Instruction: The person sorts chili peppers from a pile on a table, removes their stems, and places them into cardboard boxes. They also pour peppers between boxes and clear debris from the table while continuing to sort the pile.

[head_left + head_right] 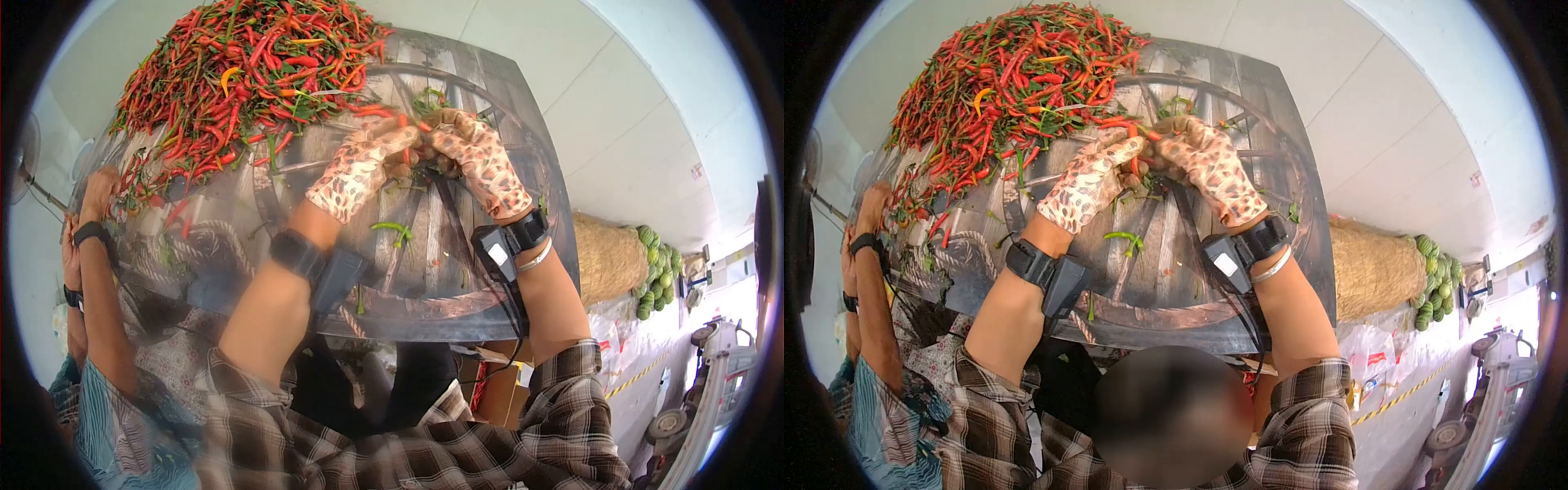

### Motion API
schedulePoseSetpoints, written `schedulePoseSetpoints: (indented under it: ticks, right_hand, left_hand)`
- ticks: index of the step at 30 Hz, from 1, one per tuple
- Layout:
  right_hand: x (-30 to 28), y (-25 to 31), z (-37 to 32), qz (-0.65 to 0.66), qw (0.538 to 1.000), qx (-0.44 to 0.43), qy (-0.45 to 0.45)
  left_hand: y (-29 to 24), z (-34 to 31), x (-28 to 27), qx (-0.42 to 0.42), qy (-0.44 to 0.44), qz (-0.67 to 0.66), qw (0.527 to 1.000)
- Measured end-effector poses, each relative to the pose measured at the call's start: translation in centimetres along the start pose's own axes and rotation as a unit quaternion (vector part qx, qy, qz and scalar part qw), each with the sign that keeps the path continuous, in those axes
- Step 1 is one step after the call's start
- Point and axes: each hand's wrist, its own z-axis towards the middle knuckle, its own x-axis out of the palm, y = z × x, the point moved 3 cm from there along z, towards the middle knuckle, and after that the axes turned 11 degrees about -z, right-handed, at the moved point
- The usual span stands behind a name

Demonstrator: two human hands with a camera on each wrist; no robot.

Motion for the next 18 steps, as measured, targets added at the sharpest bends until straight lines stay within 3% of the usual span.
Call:
schedulePoseSetpoints:
  ticks: [1, 5, 8, 9, 12, 13, 14, 16, 17, 18]
  right_hand:
    - [-0.2, -0.2, 0.3, -0.105, 0.995, 0.000, -0.004]
    - [0.0, -0.4, 0.3, -0.068, 0.998, -0.006, -0.002]
    - [0.3, 0.2, 0.1, -0.089, 0.996, -0.012, 0.005]
    - [0.4, 0.3, 0.0, -0.087, 0.996, -0.016, 0.005]
    - [0.3, 0.2, -0.2, -0.108, 0.994, -0.035, -0.001]
    - [0.2, 0.2, -0.1, -0.131, 0.990, -0.053, -0.005]
    - [0.1, -0.3, 0.2, -0.130, 0.990, -0.053, -0.007]
    - [-0.2, -0.6, 0.6, -0.166, 0.975, -0.141, -0.042]
    - [-0.4, -0.8, 0.2, -0.121, 0.990, -0.071, -0.021]
    - [-0.4, -0.7, 0.1, -0.121, 0.990, -0.071, -0.022]
  left_hand:
    - [0.1, 0.0, 0.0, -0.004, -0.002, 0.013, 1.000]
    - [0.0, 0.5, -0.5, 0.034, 0.049, 0.163, 0.985]
    - [0.1, 0.6, -1.4, 0.007, 0.000, 0.146, 0.989]
    - [0.0, 0.7, -1.6, 0.097, 0.043, 0.232, 0.967]
    - [-1.2, -0.2, -0.1, 0.176, 0.049, 0.403, 0.897]
    - [-1.0, 0.0, 0.2, 0.089, 0.034, 0.182, 0.979]
    - [-0.6, 0.1, 0.3, -0.002, 0.017, -0.051, 0.999]
    - [-0.6, 0.3, -0.2, -0.003, 0.035, -0.072, 0.997]
    - [-0.6, 0.4, -0.3, -0.018, 0.051, -0.065, 0.996]
    - [-0.6, 0.5, -0.3, -0.033, 0.068, -0.059, 0.995]
